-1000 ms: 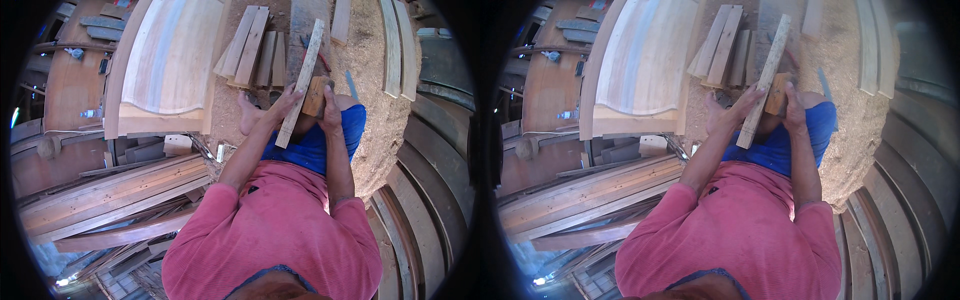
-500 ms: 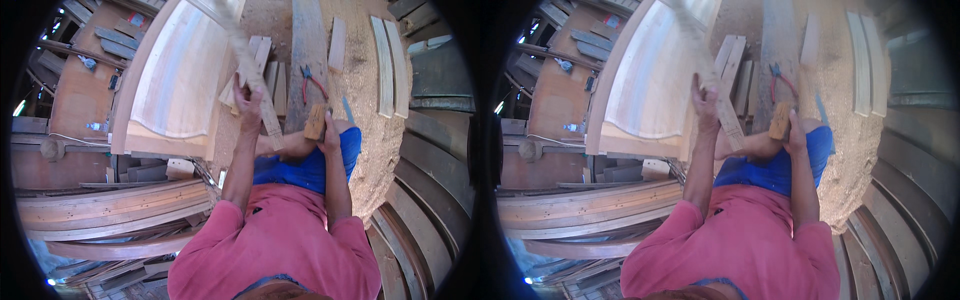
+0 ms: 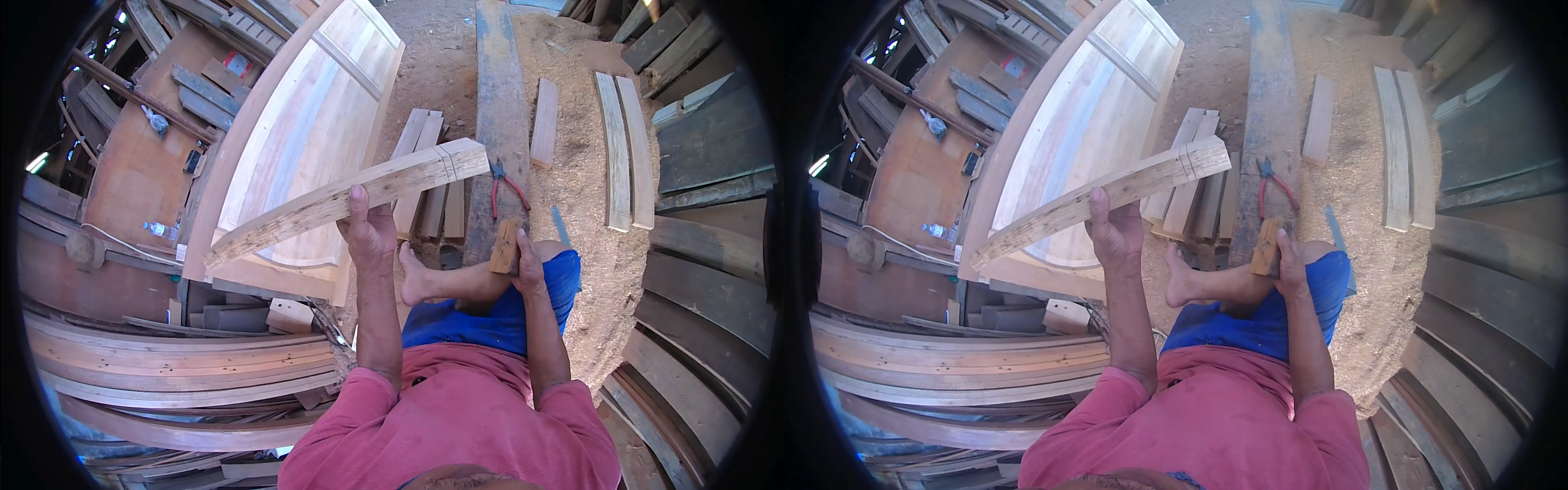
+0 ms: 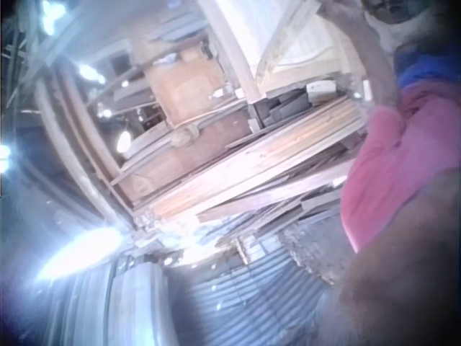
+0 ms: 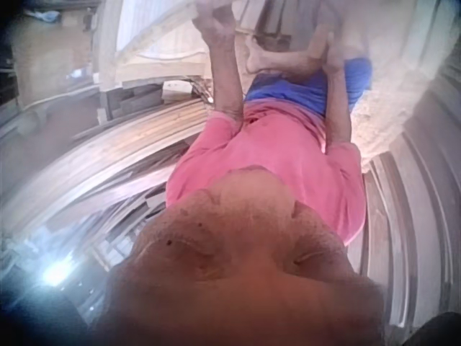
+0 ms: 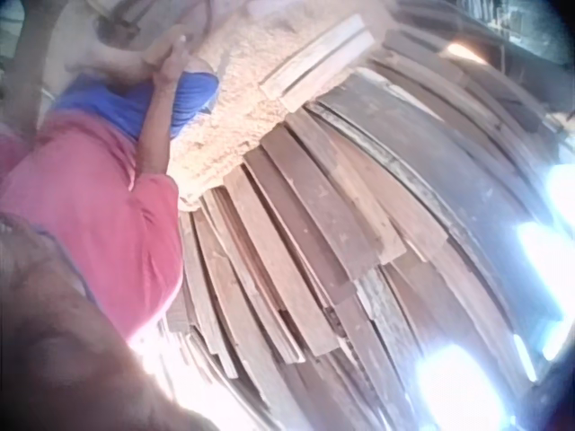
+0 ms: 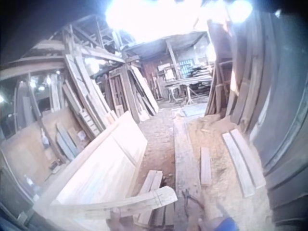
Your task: The person sits on the floor and smooths the edges of small wooden planks using a sanding block. They handle the planks one at a time, rubbing the sanding block along the edges and surfaces, then placing the finished pieces aside.
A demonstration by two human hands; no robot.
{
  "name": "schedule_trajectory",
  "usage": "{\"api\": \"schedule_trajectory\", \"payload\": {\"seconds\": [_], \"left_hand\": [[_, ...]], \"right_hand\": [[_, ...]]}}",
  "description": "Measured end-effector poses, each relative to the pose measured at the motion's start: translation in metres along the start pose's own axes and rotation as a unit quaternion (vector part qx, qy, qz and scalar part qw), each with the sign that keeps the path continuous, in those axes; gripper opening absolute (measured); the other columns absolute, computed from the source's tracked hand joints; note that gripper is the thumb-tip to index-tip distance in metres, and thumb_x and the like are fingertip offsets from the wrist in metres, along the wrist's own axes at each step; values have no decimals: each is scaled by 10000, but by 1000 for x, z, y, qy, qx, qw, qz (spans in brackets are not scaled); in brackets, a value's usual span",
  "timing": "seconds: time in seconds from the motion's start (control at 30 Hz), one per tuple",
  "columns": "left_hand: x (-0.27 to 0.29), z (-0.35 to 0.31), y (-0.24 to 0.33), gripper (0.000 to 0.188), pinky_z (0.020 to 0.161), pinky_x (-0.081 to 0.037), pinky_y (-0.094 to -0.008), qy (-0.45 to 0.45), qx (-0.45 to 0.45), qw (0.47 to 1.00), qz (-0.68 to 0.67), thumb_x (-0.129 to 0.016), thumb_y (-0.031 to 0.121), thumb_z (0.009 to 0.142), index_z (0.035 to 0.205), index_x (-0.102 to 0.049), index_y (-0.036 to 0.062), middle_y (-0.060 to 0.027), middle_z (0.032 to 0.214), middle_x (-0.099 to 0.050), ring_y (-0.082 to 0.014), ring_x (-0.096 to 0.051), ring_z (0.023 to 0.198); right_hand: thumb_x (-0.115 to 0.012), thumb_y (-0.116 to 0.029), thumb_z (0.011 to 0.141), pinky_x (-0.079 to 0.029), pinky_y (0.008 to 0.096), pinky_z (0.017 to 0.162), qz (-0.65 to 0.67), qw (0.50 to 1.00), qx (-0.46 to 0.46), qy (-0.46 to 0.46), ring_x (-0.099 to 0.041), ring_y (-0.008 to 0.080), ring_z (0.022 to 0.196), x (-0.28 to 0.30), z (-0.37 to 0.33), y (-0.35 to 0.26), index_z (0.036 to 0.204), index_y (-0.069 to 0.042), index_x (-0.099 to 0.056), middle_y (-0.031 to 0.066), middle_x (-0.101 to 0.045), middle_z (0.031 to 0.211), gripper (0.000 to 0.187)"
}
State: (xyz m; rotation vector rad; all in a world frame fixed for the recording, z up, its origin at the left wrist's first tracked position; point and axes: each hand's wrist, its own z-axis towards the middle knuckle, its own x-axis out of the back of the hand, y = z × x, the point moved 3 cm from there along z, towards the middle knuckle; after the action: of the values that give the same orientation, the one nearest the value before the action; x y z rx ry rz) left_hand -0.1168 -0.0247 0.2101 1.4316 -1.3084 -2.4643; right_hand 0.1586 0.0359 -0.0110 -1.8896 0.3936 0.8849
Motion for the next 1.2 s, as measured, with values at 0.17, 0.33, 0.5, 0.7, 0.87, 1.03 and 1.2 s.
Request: {"api": "schedule_trajectory", "payload": {"seconds": [0.17, 0.33, 0.5, 0.7, 0.87, 1.03, 1.2], "left_hand": [[-1, -1, -2, 445, 1065, -572, -500, -3, -3, 1000, -10, -771, 191, 969, 1348, -573, 68, -97, 1291, -647, -240, -648, 1209], [1, -2, -1, 450, 1065, -571, -514, -8, 11, 1000, -2, -762, 186, 976, 1364, -568, 65, -101, 1301, -645, -247, -642, 1227], [3, -6, -11, 467, 1115, -532, -527, 3, 13, 1000, -8, -752, 203, 985, 1384, -557, 59, -110, 1342, -635, -256, -611, 1282], [2, -46, -37, 631, 1197, -456, -531, -39, 112, 989, -91, -778, 294, 971, 1479, -499, 45, -143, 1468, -585, -305, -552, 1388], [16, -81, -70, 685, 1209, -431, -552, -24, 250, 946, -206, -795, 377, 948, 1481, -514, 52, -168, 1505, -561, -321, -512, 1433], [17, -96, -90, 676, 1209, -416, -547, -77, 320, 904, -273, -779, 428, 951, 1472, -544, 67, -161, 1502, -573, -325, -490, 1455], [2, -99, -102, 720, 1238, -346, -561, -115, 327, 885, -311, -763, 503, 941, 1500, -551, 102, -131, 1550, -550, -333, -465, 1479]], "right_hand": [[-541, -375, 1112, -615, 371, 822, 10, 1000, -5, 8, -704, 216, 935, 0, 0, 0, 1330, -27, -572, 92, -682, 1085, 412], [-536, -451, 1105, -613, 386, 853, -32, 999, -7, -15, -715, 223, 972, 7, 4, 3, 1341, -47, -590, 87, -702, 1120, 471], [-566, -434, 1095, -618, 394, 835, -5, 1000, 1, -13, -716, 225, 980, 0, 0, 2, 1363, -48, -572, 90, -700, 1133, 470], [-624, -329, 1075, -625, 395, 872, 76, 995, 27, -63, -718, 228, 1038, -55, -19, -11, 1447, -16, -502, 111, -681, 1220, 501], [-623, -390, 1059, -568, 438, 1039, 114, 975, 81, -171, -660, 264, 1253, -100, -20, -44, 1521, 11, -437, 143, -639, 1380, 640], [-549, -463, 1065, -428, 514, 1193, 88, 981, 126, -122, -497, 334, 1444, -98, -27, -65, 1621, -8, -289, 204, -456, 1584, 764], [-561, -548, 1028, -364, 542, 1241, 65, 972, 177, -140, -435, 369, 1502, -103, -40, -91, 1653, -15, -239, 229, -390, 1646, 883]]}}
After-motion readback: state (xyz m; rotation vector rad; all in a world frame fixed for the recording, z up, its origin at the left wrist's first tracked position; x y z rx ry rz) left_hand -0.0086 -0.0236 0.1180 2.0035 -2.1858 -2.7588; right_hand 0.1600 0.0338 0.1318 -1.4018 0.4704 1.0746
